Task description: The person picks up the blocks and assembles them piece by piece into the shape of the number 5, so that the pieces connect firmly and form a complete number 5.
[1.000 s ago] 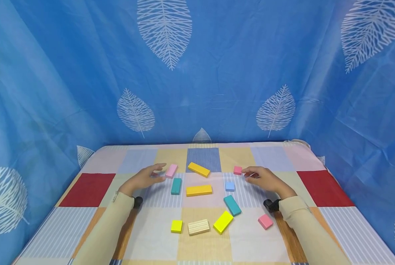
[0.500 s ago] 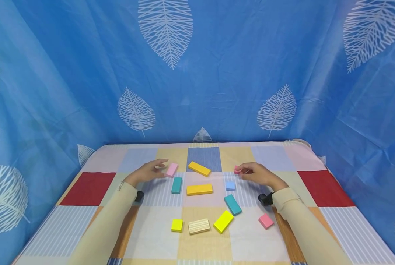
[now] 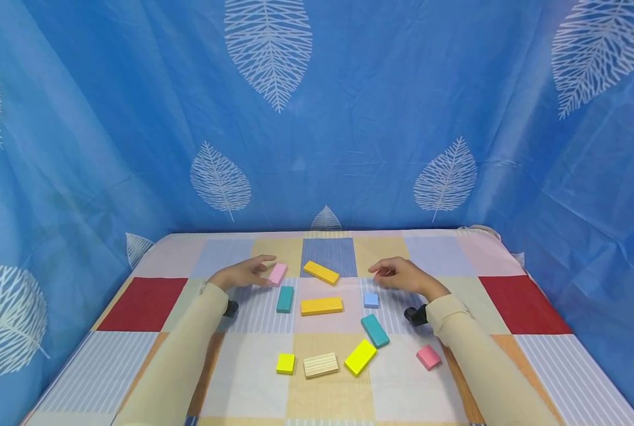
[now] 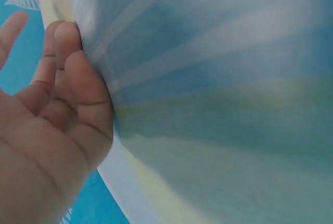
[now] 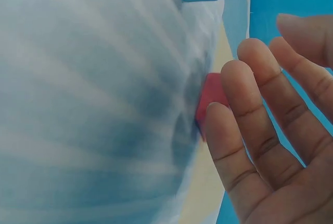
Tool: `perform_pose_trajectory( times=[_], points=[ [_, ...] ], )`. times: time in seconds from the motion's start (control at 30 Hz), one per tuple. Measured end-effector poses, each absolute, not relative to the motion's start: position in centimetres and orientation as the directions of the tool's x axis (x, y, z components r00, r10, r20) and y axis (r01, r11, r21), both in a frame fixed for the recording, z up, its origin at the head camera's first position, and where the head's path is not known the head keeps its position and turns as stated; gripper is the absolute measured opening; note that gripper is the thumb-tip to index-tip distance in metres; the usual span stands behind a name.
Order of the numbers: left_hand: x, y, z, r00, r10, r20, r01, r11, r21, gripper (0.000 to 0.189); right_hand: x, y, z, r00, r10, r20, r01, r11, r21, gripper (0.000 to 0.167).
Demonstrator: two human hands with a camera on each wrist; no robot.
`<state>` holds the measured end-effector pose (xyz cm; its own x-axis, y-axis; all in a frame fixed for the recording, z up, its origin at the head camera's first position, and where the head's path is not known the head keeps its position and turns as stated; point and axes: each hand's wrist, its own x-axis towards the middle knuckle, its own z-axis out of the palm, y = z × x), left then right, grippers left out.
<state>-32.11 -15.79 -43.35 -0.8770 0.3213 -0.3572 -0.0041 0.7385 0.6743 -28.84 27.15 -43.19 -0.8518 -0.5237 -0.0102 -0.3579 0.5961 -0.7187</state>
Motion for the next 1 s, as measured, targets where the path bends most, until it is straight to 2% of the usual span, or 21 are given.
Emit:
perform_pose_trajectory(
  times=[0.37,0.73,1.0],
  points=[
    [-33.2,-15.7,-43.2,-0.858,0.268,-0.438,-0.062,0.793,0.607,0.076,-30.1,25.0,-42.5,-0.85,-0.526,-0.02,-0.327,0.557,-0.763,0.032],
    [-32.7,-15.4,-43.3,-0.87,0.27,-0.413,-0.035,0.801,0.598,0.07,-30.9,23.2,-43.2,-0.857,-0.515,0.017,-0.327,0.519,-0.79,0.033],
    [-33.0,-15.0,-43.6,-0.878,0.223,-0.424,-0.089,0.795,0.601,0.071,-30.8,22.2,-43.2,-0.85,-0.526,0.035,-0.347,0.508,-0.788,0.032]
  ],
)
